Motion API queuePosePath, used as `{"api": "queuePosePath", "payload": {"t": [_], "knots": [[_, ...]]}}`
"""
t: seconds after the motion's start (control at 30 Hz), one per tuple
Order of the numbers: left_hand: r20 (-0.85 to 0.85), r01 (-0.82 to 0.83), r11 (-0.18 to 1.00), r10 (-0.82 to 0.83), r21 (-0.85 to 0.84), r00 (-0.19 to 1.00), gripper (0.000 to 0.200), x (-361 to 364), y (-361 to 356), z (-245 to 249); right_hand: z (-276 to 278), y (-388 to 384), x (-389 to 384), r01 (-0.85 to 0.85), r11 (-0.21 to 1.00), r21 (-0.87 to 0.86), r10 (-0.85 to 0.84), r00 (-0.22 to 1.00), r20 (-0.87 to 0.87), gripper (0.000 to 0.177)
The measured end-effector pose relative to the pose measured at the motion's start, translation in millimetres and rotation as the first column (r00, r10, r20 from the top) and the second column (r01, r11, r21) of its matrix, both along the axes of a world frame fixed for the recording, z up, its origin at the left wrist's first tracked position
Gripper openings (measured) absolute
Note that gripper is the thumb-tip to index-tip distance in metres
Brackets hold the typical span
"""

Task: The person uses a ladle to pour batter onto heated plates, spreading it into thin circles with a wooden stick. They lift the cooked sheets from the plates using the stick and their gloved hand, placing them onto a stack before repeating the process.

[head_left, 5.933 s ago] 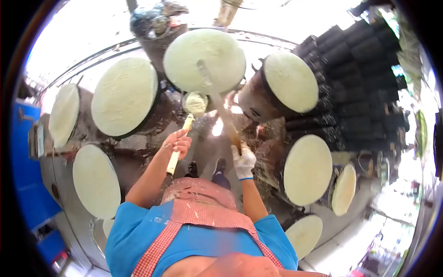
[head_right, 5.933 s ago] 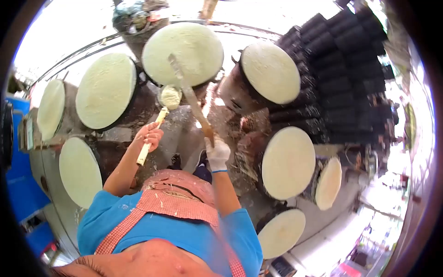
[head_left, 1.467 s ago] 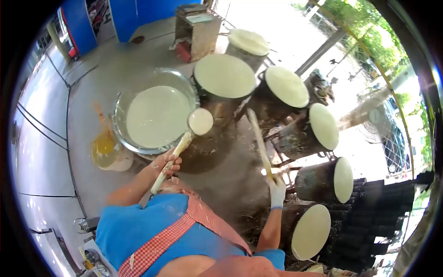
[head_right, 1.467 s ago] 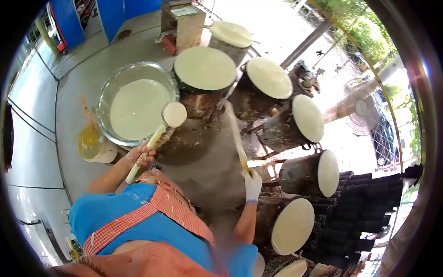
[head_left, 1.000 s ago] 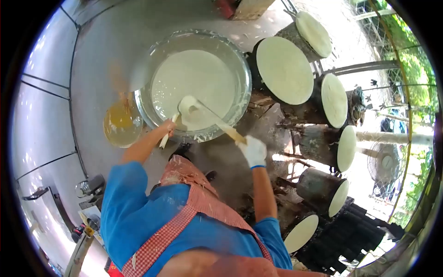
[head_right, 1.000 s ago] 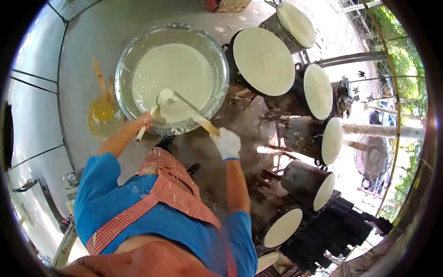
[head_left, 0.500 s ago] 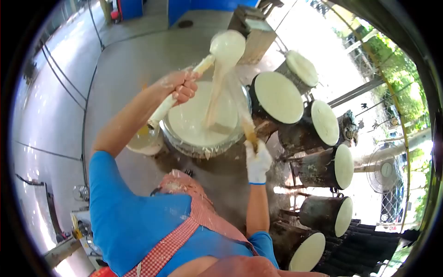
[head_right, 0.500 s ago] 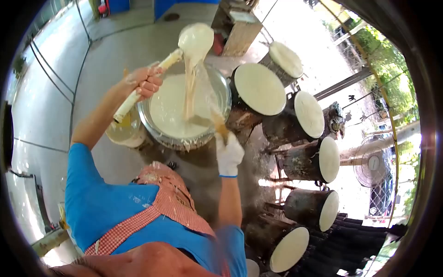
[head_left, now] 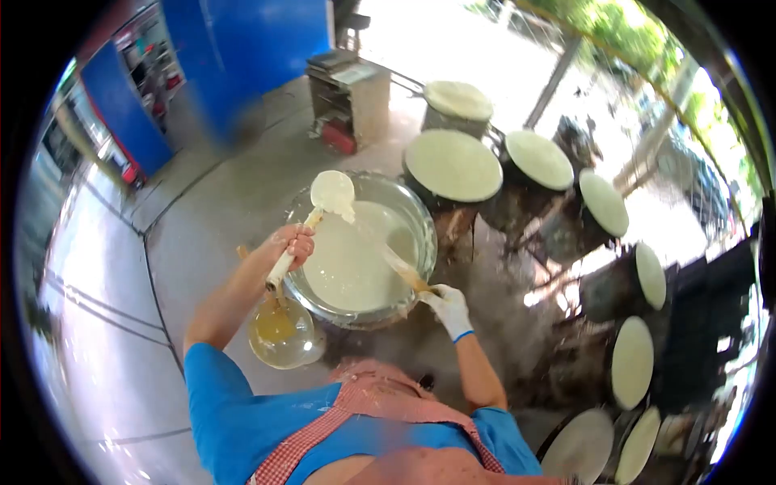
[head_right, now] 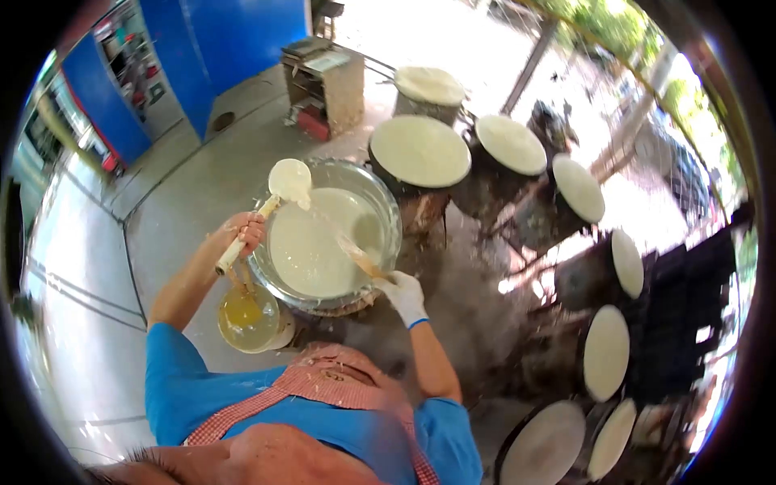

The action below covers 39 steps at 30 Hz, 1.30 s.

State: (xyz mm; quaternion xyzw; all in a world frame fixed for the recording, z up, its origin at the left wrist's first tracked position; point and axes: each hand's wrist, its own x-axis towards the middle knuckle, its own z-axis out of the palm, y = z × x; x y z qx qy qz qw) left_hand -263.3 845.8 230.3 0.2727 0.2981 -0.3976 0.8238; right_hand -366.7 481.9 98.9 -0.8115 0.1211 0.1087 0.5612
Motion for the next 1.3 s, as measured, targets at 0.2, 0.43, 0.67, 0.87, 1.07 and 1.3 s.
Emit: {"api": "queuePosePath", "payload": {"t": [0.2, 0.43, 0.67, 0.87, 1.07, 1.3], "knots": [[0.550, 0.198, 0.923, -0.359, 0.331, 0.754, 0.016, -6.1, -95.9, 24.8, 38.4, -46.2, -72.6, 0.282, 0.931, 0.231, -0.317, 0.940, 0.127, 0.028], [-0.018, 0.508, 0.817, -0.533, -0.274, 0.846, 0.017, -12.0, -255.4, -99.3, -19.6, -81.6, -229.2, 0.483, 0.869, -0.112, -0.488, 0.872, -0.028, 0.034], [-0.106, 0.781, 0.402, -0.909, -0.477, 0.403, 0.013, -209.9, -475.0, -140.1, -39.3, -52.4, -519.4, 0.842, 0.282, -0.460, -0.928, 0.361, 0.092, 0.030], [0.372, 0.979, -0.147, -0.909, 0.138, -0.189, 0.039, -389.8, -646.9, -113.4, 3.8, -44.7, -634.6, 0.763, -0.371, -0.529, -0.909, -0.416, 0.038, 0.028], [0.465, 0.747, -0.108, -0.723, 0.656, -0.512, 0.068, -533.0, -740.8, -172.8, 0.4, -124.9, -600.1, 0.657, -0.372, -0.656, -0.920, -0.164, 0.357, 0.033], [0.612, 0.481, 0.484, -0.154, 0.731, -0.776, 0.067, -533.6, -831.6, -297.1, -3.3, -160.7, -589.8, 0.746, -0.622, -0.239, -0.778, -0.623, 0.082, 0.033]]}}
